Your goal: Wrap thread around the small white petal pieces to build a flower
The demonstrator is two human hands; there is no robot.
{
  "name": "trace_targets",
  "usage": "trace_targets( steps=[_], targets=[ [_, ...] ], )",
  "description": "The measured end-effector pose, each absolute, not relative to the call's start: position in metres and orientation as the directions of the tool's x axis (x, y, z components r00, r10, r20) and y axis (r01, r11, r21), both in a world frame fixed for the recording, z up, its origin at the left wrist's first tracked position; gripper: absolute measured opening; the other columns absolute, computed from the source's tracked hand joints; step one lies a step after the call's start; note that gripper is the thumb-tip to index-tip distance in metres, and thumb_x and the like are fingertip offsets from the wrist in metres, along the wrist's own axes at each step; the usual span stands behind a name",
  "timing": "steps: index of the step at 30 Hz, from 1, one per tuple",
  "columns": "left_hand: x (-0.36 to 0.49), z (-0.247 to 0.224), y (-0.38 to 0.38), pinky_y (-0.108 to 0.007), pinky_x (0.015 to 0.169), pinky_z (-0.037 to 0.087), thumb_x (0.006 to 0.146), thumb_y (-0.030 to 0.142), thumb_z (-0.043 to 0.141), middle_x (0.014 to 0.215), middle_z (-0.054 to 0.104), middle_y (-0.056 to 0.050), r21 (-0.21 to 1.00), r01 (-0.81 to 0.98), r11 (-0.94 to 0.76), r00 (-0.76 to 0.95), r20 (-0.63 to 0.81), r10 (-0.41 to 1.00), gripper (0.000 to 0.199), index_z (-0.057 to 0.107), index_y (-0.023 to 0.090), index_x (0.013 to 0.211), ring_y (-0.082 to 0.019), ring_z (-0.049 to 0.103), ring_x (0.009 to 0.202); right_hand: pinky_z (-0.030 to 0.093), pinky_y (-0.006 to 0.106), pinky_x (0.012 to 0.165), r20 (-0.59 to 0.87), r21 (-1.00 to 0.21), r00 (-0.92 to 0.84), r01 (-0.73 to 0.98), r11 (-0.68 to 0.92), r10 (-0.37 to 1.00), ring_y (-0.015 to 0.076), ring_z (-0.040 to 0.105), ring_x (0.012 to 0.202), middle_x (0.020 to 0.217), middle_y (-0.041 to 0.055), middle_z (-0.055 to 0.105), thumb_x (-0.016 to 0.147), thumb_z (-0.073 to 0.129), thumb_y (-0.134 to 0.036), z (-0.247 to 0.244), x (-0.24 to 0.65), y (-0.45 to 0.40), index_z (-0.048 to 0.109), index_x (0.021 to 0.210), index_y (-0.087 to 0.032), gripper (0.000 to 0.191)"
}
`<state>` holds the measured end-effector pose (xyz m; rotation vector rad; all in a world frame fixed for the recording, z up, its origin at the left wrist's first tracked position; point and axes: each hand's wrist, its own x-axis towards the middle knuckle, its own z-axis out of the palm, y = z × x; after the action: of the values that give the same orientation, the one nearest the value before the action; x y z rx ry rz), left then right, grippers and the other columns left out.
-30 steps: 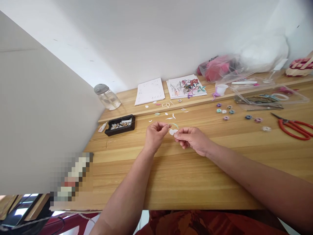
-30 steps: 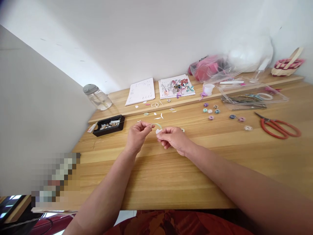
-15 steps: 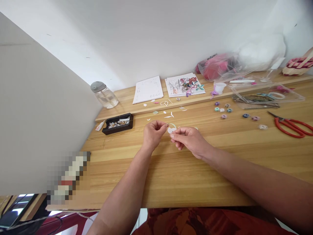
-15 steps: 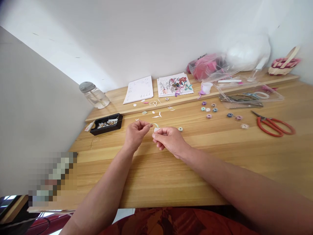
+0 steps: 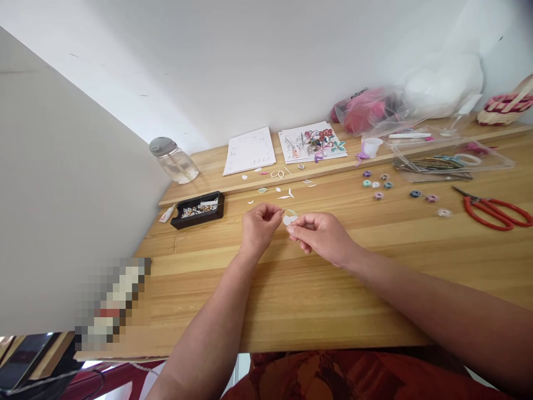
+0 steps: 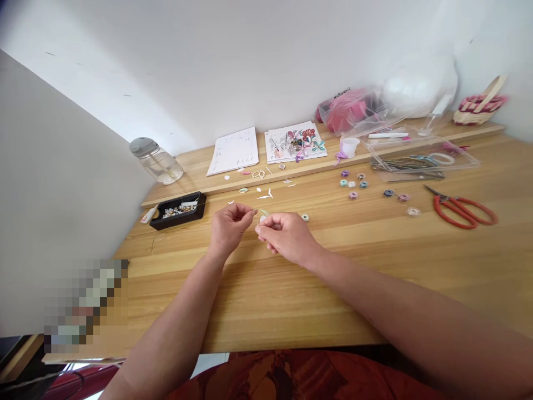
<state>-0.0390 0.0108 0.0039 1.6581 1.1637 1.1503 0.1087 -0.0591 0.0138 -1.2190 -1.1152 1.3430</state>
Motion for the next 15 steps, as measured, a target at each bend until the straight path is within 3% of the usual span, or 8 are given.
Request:
trace_targets(
  steps=[7,11,15],
  targets=[
    [-0.039,0.006,0.009,-0.026,0.064,0.045,0.074,0.026,0.068,0.071,0.068,-0.002,0.875,0.318,-0.366,0.189,0.32,0.929,0.009,0.069,0.017,0.071,-0.013,0.058,0.064,0.034,0.023,0.043,-0.051,-0.998,-0.007,0.046,-0.05,0.999,0.0075,0.043,0.046,0.061,-0.001,0.058,0.076,0.068,-0.038,0.016,0.111,-0.059,0.062,0.069,-0.017,0.023],
    [-0.039,0.006,0.007,-0.025,0.064,0.044,0.075,0.023,0.065,0.07,0.068,-0.002,0.858,0.336,-0.388,0.33,0.279,0.902,0.007,0.069,0.017,0.072,-0.013,0.058,0.065,0.028,0.023,0.047,0.119,-0.979,0.089,0.174,0.103,0.989,0.0073,0.037,0.05,0.057,-0.0037,0.05,0.075,0.069,-0.037,0.022,0.12,-0.055,0.062,0.067,-0.017,0.023],
    [-0.038,0.009,0.001,-0.023,0.06,0.042,0.077,0.027,0.066,0.068,0.067,-0.001,0.86,0.312,-0.404,0.489,0.219,0.844,0.011,0.068,0.017,0.071,-0.011,0.054,0.061,0.027,0.024,0.048,0.107,-0.989,0.074,0.114,0.098,0.991,0.0075,0.036,0.052,0.059,-0.0035,0.051,0.072,0.071,-0.037,0.026,0.129,-0.048,0.061,0.066,-0.017,0.023]
  ],
)
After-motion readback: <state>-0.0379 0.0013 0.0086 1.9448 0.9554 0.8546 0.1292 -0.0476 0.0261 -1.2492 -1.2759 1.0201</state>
